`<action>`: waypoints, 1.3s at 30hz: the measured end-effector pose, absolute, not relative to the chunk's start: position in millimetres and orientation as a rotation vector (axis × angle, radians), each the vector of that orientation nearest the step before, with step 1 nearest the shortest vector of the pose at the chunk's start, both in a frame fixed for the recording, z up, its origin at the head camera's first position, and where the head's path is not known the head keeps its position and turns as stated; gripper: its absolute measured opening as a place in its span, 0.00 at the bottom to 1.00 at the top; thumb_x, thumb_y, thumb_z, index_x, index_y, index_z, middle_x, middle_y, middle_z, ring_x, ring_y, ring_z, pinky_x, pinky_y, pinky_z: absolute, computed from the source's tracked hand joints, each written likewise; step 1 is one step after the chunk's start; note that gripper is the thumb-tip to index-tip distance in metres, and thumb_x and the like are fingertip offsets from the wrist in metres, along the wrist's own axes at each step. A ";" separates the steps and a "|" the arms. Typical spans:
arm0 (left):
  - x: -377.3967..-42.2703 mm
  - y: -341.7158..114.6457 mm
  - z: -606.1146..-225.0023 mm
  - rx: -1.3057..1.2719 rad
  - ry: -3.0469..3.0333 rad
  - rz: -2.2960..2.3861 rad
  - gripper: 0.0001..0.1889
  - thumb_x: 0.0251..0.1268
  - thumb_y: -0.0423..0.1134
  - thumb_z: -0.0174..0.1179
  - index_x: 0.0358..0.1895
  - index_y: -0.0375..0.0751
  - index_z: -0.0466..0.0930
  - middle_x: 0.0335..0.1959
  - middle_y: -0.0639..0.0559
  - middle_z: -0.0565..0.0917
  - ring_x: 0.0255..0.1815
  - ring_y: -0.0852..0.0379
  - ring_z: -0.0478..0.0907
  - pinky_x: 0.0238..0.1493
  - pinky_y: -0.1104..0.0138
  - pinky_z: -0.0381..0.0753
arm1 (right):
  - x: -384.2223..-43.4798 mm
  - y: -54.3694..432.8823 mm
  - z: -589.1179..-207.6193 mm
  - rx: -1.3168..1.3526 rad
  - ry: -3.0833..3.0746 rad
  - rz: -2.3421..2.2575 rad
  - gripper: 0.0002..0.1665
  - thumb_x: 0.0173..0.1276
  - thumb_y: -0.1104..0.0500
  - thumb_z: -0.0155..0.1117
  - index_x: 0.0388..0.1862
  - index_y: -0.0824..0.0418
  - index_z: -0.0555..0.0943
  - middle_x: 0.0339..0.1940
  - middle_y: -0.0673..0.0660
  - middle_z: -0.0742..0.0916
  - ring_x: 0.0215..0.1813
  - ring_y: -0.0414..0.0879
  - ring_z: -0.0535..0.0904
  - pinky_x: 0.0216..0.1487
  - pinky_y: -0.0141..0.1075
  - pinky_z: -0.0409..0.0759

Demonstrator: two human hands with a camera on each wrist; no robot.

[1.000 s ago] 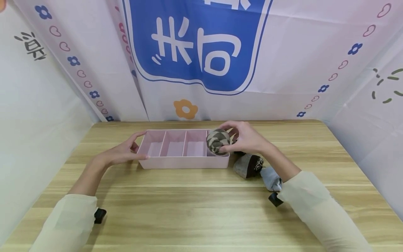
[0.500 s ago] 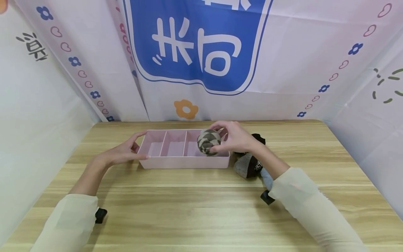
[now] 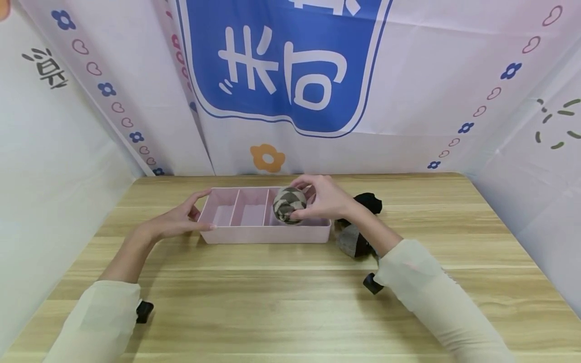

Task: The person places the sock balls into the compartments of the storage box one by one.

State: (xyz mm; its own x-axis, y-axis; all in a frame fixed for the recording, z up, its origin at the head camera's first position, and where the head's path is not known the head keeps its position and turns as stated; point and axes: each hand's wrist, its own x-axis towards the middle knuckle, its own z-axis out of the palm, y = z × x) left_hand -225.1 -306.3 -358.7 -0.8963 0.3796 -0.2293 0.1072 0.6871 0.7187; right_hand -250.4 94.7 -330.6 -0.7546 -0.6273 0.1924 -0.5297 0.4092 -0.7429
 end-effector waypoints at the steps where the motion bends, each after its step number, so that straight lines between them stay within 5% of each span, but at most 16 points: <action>1: -224.9 -306.1 -358.6 0.383 2.538 1.050 0.56 0.66 0.47 0.69 0.85 0.44 0.36 0.46 0.39 0.75 0.46 0.48 0.70 0.46 0.59 0.72 | -250.3 93.4 -330.4 -1.045 2.536 -1.273 0.38 0.53 0.55 0.83 0.62 0.63 0.81 0.54 0.62 0.85 0.44 0.51 0.86 0.47 0.42 0.85; 39: -225.9 -307.2 -361.3 0.383 2.514 1.073 0.57 0.66 0.46 0.69 0.85 0.42 0.34 0.43 0.42 0.76 0.44 0.50 0.70 0.45 0.60 0.71 | -253.3 28.4 -333.6 -1.028 2.466 -1.344 0.37 0.53 0.59 0.80 0.64 0.64 0.80 0.54 0.61 0.85 0.47 0.51 0.85 0.48 0.35 0.82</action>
